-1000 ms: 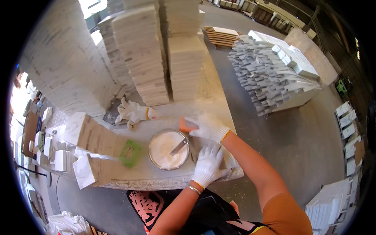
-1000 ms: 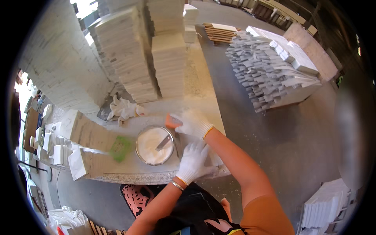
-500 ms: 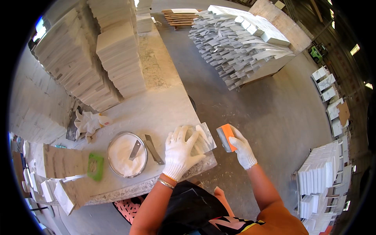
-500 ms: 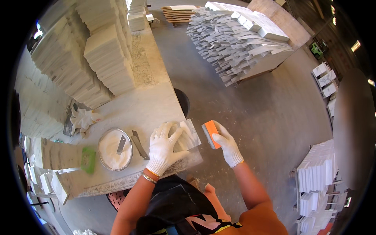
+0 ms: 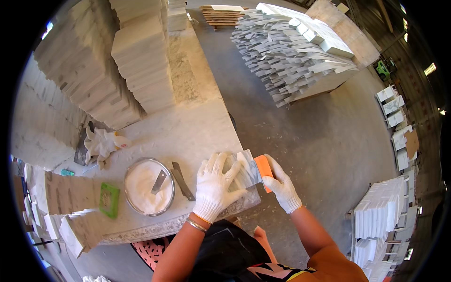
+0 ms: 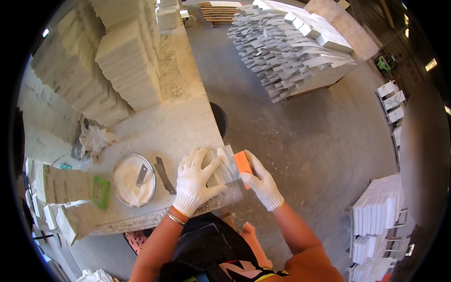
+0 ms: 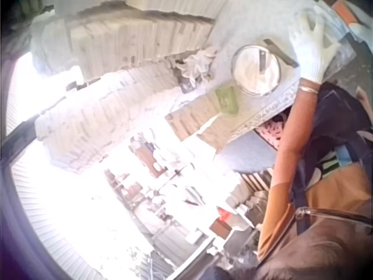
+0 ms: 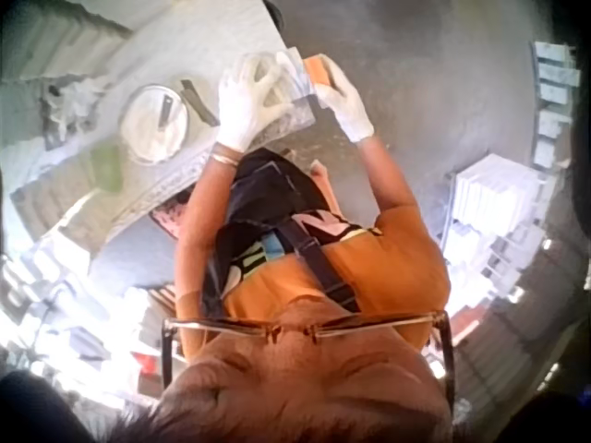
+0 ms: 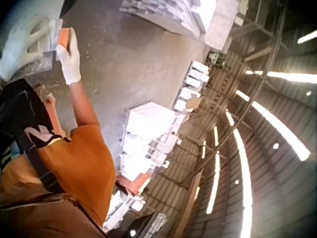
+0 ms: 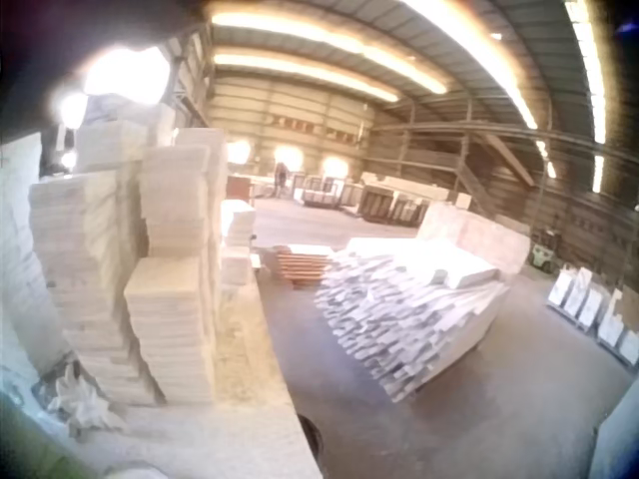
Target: The person smooths the edges of small white stone tiles using a metal scraper and then rubs the surfaces with green and orange sanding blocks. The person also applies a white paste from a metal bowl onto the tiles using the scraper. The finished tiles are stacked on the workbench.
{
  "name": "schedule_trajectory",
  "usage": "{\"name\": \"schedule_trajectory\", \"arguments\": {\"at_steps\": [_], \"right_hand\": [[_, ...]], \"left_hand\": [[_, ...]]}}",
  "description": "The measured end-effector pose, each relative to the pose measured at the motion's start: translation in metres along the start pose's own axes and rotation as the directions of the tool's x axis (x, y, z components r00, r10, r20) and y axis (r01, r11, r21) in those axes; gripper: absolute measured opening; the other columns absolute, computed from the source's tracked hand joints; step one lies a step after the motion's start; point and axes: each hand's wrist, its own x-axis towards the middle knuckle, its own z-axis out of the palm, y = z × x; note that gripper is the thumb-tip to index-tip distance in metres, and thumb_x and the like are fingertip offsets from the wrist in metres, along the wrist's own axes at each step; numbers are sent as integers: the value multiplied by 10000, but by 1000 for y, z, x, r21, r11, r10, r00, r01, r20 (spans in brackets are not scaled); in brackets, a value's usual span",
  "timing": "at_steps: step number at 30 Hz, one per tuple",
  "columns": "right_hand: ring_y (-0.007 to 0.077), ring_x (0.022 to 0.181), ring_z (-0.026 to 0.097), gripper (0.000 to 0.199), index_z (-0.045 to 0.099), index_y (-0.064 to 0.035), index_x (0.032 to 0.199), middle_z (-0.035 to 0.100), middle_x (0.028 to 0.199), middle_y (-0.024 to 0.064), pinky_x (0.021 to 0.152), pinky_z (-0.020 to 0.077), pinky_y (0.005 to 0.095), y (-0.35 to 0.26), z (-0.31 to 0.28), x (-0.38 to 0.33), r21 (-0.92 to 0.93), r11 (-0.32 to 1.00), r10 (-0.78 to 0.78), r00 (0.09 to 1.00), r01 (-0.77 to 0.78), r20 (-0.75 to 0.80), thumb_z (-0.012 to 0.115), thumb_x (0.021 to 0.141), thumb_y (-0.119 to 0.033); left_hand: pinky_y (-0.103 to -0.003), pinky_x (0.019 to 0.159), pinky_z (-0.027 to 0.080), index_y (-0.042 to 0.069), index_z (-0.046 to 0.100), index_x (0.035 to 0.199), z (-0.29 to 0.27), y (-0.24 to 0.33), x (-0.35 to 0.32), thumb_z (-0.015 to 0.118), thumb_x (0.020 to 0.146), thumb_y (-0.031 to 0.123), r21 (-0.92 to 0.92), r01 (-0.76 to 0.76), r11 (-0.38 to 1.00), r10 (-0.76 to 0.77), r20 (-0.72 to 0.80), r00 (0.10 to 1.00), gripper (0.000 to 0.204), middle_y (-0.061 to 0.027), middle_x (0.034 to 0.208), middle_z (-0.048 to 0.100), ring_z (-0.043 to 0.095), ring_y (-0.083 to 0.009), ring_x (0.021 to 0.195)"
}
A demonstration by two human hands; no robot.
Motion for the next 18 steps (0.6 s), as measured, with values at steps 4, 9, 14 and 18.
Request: {"name": "schedule_trajectory", "arguments": {"at_steps": [4, 9, 14, 18], "right_hand": [[205, 1420, 433, 837, 320, 13, 1577, 456, 1555, 138, 1165, 335, 341, 10, 5, 25, -50, 998, -39, 998, 36, -48, 702, 943, -377], [203, 1418, 432, 795, 337, 5, 1572, 466, 1548, 134, 1146, 362, 342, -5, 2, 16, -54, 999, -8, 1000, 8, 3, 691, 951, -344], [205, 1367, 476, 768, 353, -26, 1576, 459, 1546, 116, 1112, 396, 339, 9, 0, 7, -219, 969, -115, 993, 116, 15, 692, 947, -307], [195, 1340, 491, 768, 360, -39, 1578, 512, 1489, 112, 1115, 388, 331, 15, -2, 44, -20, 1000, 3, 1000, -3, 10, 693, 952, -335]], "left_hand": [[-535, 1083, 373, 184, 672, 1282, 1, 1, 0, 839, 623, 449, 8, -11, 1000, 11, 0, 1000, 730, -137, 1432, 490, 451, -382, 1323], [-528, 1087, 370, 180, 676, 1271, -3, 0, 2, 838, 634, 454, -6, 3, 1000, -3, 32, 999, 713, -138, 1438, 489, 452, -384, 1327], [-532, 1099, 360, 179, 673, 1281, -6, 1, 2, 835, 647, 462, -27, 1, 1000, 1, 68, 998, 713, -150, 1454, 483, 440, -392, 1351], [-539, 1103, 359, 182, 665, 1299, -1, 1, 1, 835, 648, 466, 13, -20, 1000, 20, 38, 999, 730, -158, 1453, 482, 435, -396, 1357]]}}
